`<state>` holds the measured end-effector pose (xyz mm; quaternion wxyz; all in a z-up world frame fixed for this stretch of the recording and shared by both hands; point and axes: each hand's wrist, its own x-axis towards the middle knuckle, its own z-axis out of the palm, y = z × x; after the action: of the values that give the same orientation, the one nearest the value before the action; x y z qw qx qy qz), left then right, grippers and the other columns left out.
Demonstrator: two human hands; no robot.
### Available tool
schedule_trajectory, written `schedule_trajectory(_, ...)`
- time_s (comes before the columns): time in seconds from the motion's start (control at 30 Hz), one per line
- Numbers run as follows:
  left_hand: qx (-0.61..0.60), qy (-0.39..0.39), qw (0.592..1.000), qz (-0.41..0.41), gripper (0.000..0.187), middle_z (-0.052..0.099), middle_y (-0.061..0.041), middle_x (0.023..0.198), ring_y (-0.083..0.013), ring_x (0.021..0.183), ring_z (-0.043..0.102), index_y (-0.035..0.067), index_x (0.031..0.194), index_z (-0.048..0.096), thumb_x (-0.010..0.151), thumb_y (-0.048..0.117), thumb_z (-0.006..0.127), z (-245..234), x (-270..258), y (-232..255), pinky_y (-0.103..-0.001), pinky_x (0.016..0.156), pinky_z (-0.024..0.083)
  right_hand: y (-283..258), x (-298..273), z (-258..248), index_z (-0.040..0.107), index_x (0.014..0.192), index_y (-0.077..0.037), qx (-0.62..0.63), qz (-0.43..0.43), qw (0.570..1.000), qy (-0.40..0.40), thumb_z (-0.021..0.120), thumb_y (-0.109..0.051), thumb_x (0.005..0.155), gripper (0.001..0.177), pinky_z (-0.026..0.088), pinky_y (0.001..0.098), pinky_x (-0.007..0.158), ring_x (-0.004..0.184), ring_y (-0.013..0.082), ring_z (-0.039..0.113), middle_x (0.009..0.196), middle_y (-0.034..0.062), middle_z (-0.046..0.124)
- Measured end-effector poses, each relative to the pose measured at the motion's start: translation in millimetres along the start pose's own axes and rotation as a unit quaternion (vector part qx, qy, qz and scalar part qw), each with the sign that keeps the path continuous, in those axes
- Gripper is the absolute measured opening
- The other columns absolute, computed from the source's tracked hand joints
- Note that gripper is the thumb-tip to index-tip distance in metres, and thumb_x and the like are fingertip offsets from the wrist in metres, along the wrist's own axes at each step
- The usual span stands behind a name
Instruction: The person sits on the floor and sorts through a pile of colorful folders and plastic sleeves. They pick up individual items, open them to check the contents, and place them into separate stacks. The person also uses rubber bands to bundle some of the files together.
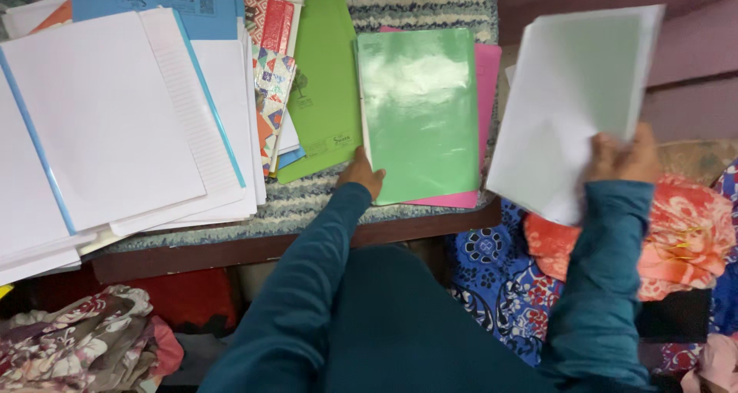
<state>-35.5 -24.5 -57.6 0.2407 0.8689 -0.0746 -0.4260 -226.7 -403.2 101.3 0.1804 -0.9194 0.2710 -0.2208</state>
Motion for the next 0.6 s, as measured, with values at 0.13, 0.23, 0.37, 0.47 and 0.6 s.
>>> schedule_trajectory(0.13, -0.029, 0.011, 1.000, -0.001, 0.093, 0.064, -0.028, 0.131, -0.0446, 0.117, 0.064, 0.018, 0.163, 0.007, 0.093, 0.025, 0.069, -1.6, -10.6, 16.4, -0.053, 0.100, 0.051, -11.5, 10.8, -14.9, 0.059, 0.128, 0.002, 0.264, 0.018, 0.964, 0.008, 0.065, 0.003, 0.109, 0.020, 0.053, 0.0295, 0.100, 0.106, 0.0160, 0.062, 0.120, 0.0097, 0.065)
schedule_trajectory(0.23, -0.132, 0.000, 0.991, -0.005, 0.103, 0.054, -0.027, 0.142, -0.0425, 0.126, 0.058, 0.023, 0.161, 0.000, 0.089, 0.018, 0.073, 0.9, -8.1, 20.3, -0.048, 0.107, 0.047, -16.7, 10.2, -5.3, 0.060, 0.127, 0.001, 0.293, 0.055, 0.955, 0.001, 0.071, 0.004, 0.108, 0.023, 0.055, 0.0296, 0.101, 0.107, 0.0151, 0.065, 0.121, 0.0085, 0.069)
schedule_trajectory(0.37, -0.195, 0.012, 0.980, 0.045, 0.099, 0.049, -0.026, 0.149, -0.0395, 0.134, 0.054, 0.021, 0.161, 0.004, 0.089, 0.011, 0.072, 4.4, -4.4, 11.1, -0.045, 0.114, 0.043, -21.1, -3.0, 17.9, 0.061, 0.126, -0.001, 0.356, 0.116, 0.927, -0.035, 0.071, 0.002, 0.103, 0.025, 0.056, 0.0303, 0.099, 0.106, 0.0143, 0.066, 0.120, 0.0074, 0.069)
schedule_trajectory(0.47, -0.180, 0.000, 0.983, 0.029, 0.100, 0.044, -0.025, 0.154, -0.0390, 0.135, 0.052, 0.024, 0.161, 0.000, 0.091, 0.011, 0.071, -2.1, -7.1, 13.3, -0.045, 0.113, 0.042, -24.0, -12.4, 30.6, 0.062, 0.128, -0.001, 0.369, 0.122, 0.919, -0.068, 0.069, 0.003, 0.103, 0.026, 0.055, 0.0308, 0.101, 0.109, 0.0146, 0.066, 0.123, 0.0080, 0.070)
schedule_trajectory(0.6, -0.074, -0.055, 0.995, -0.028, 0.101, 0.046, -0.026, 0.152, -0.0389, 0.132, 0.057, 0.032, 0.165, -0.007, 0.097, 0.017, 0.066, -29.3, -22.8, 25.4, -0.046, 0.110, 0.046, -28.2, -25.6, 60.2, 0.062, 0.130, 0.001, 0.397, 0.131, 0.905, -0.079, 0.067, 0.005, 0.102, 0.028, 0.053, 0.0293, 0.102, 0.109, 0.0142, 0.065, 0.124, 0.0089, 0.069)
